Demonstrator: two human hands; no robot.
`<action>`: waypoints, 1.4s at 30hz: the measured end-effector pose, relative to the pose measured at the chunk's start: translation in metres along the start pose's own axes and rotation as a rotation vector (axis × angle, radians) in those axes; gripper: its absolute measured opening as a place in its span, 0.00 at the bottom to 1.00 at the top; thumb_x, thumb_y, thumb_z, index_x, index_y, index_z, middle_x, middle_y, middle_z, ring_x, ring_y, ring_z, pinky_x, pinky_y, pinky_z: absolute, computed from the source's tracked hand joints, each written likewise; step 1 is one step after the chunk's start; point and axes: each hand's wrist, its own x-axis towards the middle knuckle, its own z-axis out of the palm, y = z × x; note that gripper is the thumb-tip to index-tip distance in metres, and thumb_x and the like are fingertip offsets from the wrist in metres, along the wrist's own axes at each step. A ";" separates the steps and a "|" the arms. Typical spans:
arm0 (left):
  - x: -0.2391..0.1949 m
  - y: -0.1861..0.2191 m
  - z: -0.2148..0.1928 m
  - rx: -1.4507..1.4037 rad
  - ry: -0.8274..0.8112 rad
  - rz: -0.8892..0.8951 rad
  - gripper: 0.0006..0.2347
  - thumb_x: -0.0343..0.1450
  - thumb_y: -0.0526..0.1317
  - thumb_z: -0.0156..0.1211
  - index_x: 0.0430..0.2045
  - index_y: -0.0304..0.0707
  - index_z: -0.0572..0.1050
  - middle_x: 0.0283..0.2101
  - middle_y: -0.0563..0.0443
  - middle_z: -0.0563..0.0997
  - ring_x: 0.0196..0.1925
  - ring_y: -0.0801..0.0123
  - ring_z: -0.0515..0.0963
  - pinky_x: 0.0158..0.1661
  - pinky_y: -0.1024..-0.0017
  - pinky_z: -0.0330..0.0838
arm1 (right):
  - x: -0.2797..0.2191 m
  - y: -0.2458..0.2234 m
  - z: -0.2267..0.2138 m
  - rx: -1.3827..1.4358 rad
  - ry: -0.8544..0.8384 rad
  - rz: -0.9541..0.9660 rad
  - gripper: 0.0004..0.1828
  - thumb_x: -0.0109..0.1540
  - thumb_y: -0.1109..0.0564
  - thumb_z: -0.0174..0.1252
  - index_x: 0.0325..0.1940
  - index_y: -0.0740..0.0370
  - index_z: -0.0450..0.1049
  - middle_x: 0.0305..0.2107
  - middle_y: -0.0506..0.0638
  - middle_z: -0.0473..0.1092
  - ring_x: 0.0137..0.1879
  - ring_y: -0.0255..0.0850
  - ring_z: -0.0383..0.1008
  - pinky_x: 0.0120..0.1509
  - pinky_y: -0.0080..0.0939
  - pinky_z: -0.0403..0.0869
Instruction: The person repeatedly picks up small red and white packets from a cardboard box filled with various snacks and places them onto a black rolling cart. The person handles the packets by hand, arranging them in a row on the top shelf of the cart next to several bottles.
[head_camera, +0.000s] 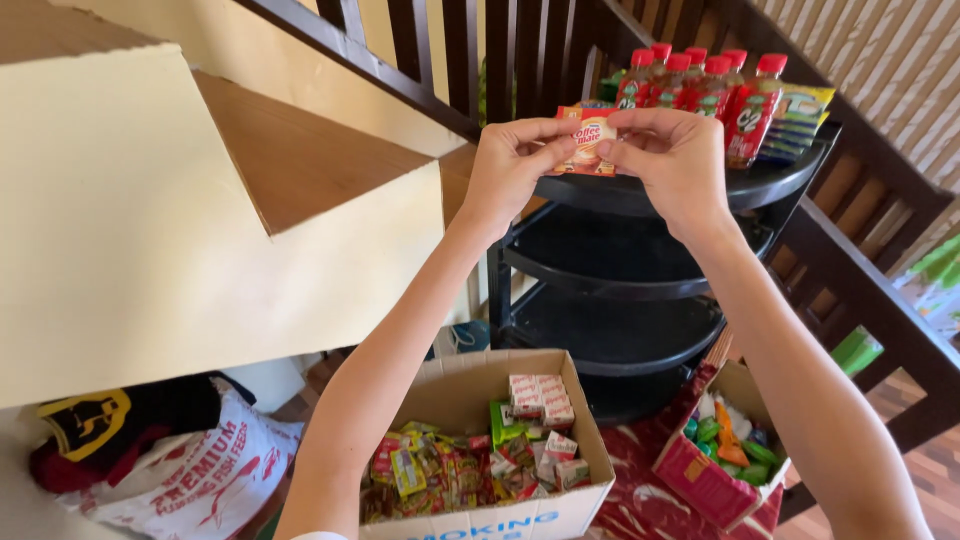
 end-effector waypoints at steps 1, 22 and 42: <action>0.007 0.001 -0.001 0.025 0.006 -0.020 0.09 0.70 0.32 0.67 0.44 0.31 0.84 0.36 0.48 0.87 0.33 0.79 0.80 0.35 0.79 0.78 | 0.006 0.001 0.001 -0.010 -0.002 0.000 0.13 0.61 0.69 0.68 0.50 0.70 0.80 0.35 0.47 0.77 0.38 0.26 0.75 0.44 0.27 0.78; 0.152 -0.046 -0.043 0.218 -0.022 -0.007 0.09 0.68 0.32 0.67 0.40 0.30 0.84 0.34 0.46 0.88 0.32 0.75 0.85 0.34 0.78 0.81 | 0.140 0.064 -0.002 -0.008 -0.008 0.066 0.13 0.61 0.68 0.66 0.49 0.73 0.79 0.39 0.55 0.79 0.43 0.37 0.83 0.49 0.33 0.85; 0.165 -0.127 -0.080 0.431 0.014 -0.106 0.05 0.65 0.33 0.69 0.31 0.30 0.86 0.27 0.47 0.87 0.27 0.76 0.84 0.31 0.78 0.80 | 0.161 0.164 0.020 -0.063 -0.050 0.224 0.09 0.62 0.67 0.63 0.46 0.74 0.79 0.37 0.55 0.79 0.40 0.36 0.82 0.46 0.33 0.84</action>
